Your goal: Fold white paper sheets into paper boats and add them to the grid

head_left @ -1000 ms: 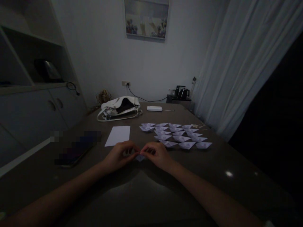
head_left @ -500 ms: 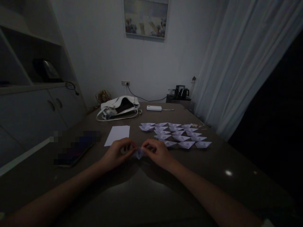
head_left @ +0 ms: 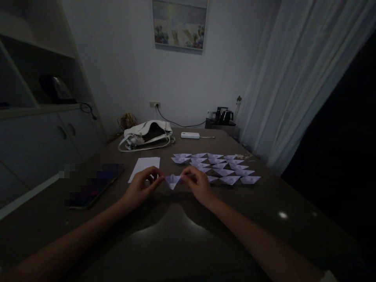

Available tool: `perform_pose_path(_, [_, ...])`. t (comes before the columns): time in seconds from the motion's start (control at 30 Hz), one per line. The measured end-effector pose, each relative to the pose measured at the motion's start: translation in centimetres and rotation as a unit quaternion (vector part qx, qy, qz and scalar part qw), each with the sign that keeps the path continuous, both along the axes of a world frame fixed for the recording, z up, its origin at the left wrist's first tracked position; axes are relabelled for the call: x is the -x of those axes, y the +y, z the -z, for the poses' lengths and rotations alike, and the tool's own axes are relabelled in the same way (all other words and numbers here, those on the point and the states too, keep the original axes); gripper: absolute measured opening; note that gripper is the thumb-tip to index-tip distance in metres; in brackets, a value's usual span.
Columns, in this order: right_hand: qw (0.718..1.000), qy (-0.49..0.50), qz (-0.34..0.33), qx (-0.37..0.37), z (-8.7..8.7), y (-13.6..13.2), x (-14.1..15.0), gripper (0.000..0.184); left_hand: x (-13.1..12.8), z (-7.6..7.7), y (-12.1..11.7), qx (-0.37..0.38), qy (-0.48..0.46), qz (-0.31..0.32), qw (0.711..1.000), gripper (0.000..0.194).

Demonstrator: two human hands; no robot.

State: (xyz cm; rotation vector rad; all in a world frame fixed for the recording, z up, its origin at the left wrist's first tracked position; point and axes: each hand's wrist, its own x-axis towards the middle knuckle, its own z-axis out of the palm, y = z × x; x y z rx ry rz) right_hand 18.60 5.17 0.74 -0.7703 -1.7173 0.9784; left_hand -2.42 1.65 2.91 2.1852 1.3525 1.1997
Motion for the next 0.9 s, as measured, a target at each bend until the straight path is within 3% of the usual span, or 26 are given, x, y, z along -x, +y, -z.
perform_pose_path(0.37, [0.995, 0.085, 0.007, 0.054, 0.17, 0.58, -0.16, 0.023, -0.03, 0.01, 0.01, 0.024, -0.057, -0.011, 0.998, 0.024])
perform_pose_path(0.73, [0.991, 0.116, 0.025, 0.062, 0.11, 0.64, 0.07, 0.033, -0.26, 0.33, 0.0, 0.046, -0.107, -0.017, 0.993, 0.023])
perform_pose_path(0.9, [0.996, 0.077, 0.04, 0.033, 0.27, 0.44, 0.08, 0.023, -0.46, 0.33, -0.24, 0.05, -0.014, 0.002, 0.999, 0.019])
